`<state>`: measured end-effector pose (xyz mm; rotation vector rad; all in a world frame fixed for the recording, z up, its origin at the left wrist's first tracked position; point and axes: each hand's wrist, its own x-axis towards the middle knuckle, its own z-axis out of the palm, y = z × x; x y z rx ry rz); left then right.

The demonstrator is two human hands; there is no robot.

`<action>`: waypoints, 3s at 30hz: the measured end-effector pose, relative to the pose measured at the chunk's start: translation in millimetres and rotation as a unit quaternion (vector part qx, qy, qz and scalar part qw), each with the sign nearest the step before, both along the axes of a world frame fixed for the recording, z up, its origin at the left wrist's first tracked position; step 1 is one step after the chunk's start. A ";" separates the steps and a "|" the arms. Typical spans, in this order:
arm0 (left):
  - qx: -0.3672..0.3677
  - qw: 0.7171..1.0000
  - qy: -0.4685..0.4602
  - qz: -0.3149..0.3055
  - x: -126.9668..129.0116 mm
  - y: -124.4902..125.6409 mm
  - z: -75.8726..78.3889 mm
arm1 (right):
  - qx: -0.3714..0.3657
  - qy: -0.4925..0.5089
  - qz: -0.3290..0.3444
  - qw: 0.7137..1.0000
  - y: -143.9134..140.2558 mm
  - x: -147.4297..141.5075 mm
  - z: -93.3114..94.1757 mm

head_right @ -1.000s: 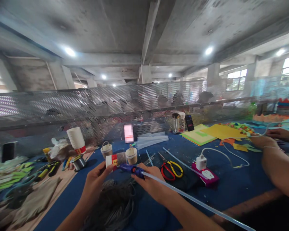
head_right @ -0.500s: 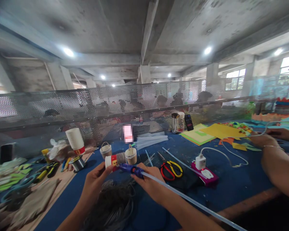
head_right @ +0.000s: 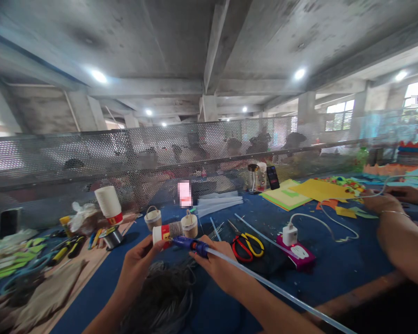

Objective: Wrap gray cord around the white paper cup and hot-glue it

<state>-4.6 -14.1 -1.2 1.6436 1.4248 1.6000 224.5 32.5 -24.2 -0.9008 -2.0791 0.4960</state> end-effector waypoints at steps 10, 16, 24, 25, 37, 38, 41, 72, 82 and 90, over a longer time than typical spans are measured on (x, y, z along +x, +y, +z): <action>0.008 1.000 0.011 -0.007 2.2 -0.7 0.9 | -0.006 -0.002 -0.002 1.000 -3.4 1.9 6.1; 0.011 1.000 0.020 -0.010 0.3 -0.6 -0.9 | 0.007 0.005 -0.001 1.000 -1.7 3.0 4.8; 0.015 0.999 0.038 -0.008 -0.7 0.0 -1.4 | 0.006 -0.027 -0.031 0.999 -0.3 1.3 4.2; 0.016 0.999 0.038 -0.008 -0.7 0.4 -1.8 | 0.008 -0.032 -0.033 0.999 -0.5 1.3 4.6; 0.038 0.996 0.078 0.000 -0.5 2.2 -1.7 | 0.021 -0.048 -0.052 0.997 -0.6 2.2 5.9; 0.039 0.996 0.080 -0.004 -0.6 2.5 -2.0 | 0.021 -0.050 -0.053 0.997 -0.8 2.3 6.3; 0.042 0.995 0.088 -0.009 -1.6 2.9 -3.7 | 0.020 -0.053 -0.051 0.997 -0.5 2.1 6.9; 0.083 0.977 0.197 0.016 1.3 -0.3 -4.8 | 0.017 -0.043 -0.067 0.997 5.6 1.2 0.1; 0.091 0.972 0.214 0.026 4.8 -1.8 -2.9 | 0.023 -0.063 -0.086 0.994 5.4 1.6 0.7; 0.092 0.973 0.209 0.030 2.5 -1.0 -3.4 | 0.008 -0.040 -0.070 0.997 4.6 0.7 1.4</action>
